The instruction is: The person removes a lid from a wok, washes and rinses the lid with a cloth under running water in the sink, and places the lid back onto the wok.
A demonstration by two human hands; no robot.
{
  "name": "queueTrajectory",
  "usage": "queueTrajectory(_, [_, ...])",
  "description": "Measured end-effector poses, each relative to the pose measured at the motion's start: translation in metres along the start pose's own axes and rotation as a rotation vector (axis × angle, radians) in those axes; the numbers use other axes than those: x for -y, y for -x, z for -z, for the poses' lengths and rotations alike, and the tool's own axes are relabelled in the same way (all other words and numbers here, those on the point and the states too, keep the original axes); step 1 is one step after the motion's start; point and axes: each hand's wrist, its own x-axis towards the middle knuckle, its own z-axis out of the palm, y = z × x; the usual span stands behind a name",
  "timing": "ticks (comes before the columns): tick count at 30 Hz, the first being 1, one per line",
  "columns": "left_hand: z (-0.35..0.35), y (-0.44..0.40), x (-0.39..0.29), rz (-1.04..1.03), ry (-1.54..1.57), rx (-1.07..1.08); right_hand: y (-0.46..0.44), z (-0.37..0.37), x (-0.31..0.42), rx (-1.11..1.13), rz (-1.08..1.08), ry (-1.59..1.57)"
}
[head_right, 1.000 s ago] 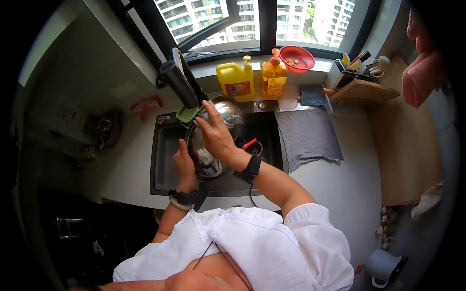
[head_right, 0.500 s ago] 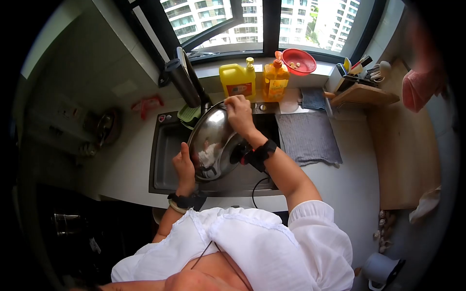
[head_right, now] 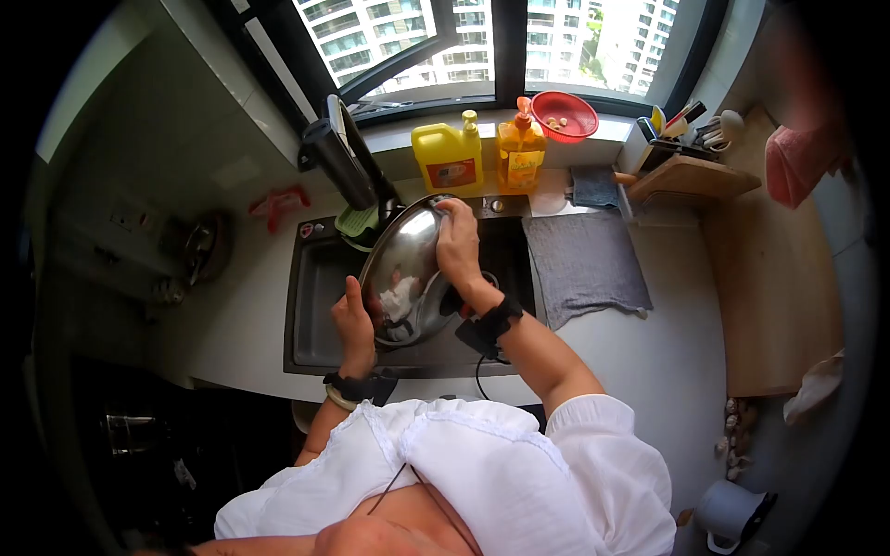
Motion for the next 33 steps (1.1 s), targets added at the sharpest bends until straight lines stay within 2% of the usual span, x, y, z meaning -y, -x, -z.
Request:
queueTrajectory(1, [0.0, -0.005, 0.01, 0.025, 0.009, -0.021, 0.019, -0.004, 0.022, -0.006, 0.109, 0.017])
queueTrajectory(3, [-0.003, -0.005, 0.012, 0.037, 0.026, -0.057, 0.058, -0.016, 0.054, 0.204, 0.379, 0.13])
queueTrajectory(6, [-0.004, -0.008, -0.003, 0.011, 0.048, -0.074, 0.052, -0.013, 0.061, 0.289, 0.475, 0.198])
queueTrajectory(7, [0.001, -0.006, -0.002, 0.041, 0.056, -0.069, 0.034, -0.012, 0.049, 0.144, 0.422, 0.139])
queueTrajectory(8, [0.006, -0.002, -0.001, 0.073, 0.061, -0.064, 0.013, -0.005, 0.028, 0.076, 0.159, 0.006])
queueTrajectory(9, [0.007, 0.001, -0.004, 0.081, 0.063, -0.052, -0.005, 0.004, 0.001, 0.05, -0.333, -0.216])
queueTrajectory(11, [0.011, 0.007, -0.014, 0.098, 0.062, -0.027, 0.004, 0.001, -0.028, 0.038, -0.366, -0.222])
queueTrajectory(13, [0.008, 0.0, -0.003, 0.11, 0.105, -0.082, 0.041, -0.014, 0.028, 0.021, 0.007, -0.049])
queueTrajectory(15, [0.003, -0.006, -0.002, 0.087, 0.149, -0.126, 0.072, -0.022, 0.063, 0.229, 0.31, 0.087])
queueTrajectory(17, [0.0, -0.01, -0.009, 0.028, 0.194, -0.159, 0.056, -0.013, 0.068, 0.334, 0.468, 0.262])
queueTrajectory(19, [0.011, -0.01, -0.003, -0.001, 0.078, -0.091, 0.016, 0.003, 0.063, 0.32, 0.47, 0.227])
queueTrajectory(21, [0.021, -0.005, 0.009, 0.002, 0.049, -0.041, -0.022, 0.011, 0.034, 0.154, 0.385, 0.241])
queueTrajectory(27, [0.036, 0.005, 0.008, 0.116, 0.258, 0.01, -0.035, 0.049, -0.098, 0.205, -0.031, 0.138])
queueTrajectory(30, [0.039, -0.002, 0.012, 0.121, 0.393, 0.049, -0.04, 0.07, -0.072, 0.372, -0.454, -0.48])
queueTrajectory(32, [0.034, -0.005, 0.025, 0.184, 0.545, 0.013, -0.049, 0.078, -0.049, 0.404, -0.277, -0.297])
queueTrajectory(33, [0.033, -0.007, 0.031, 0.145, 0.532, 0.005, -0.052, 0.079, -0.044, 0.418, -0.188, -0.206])
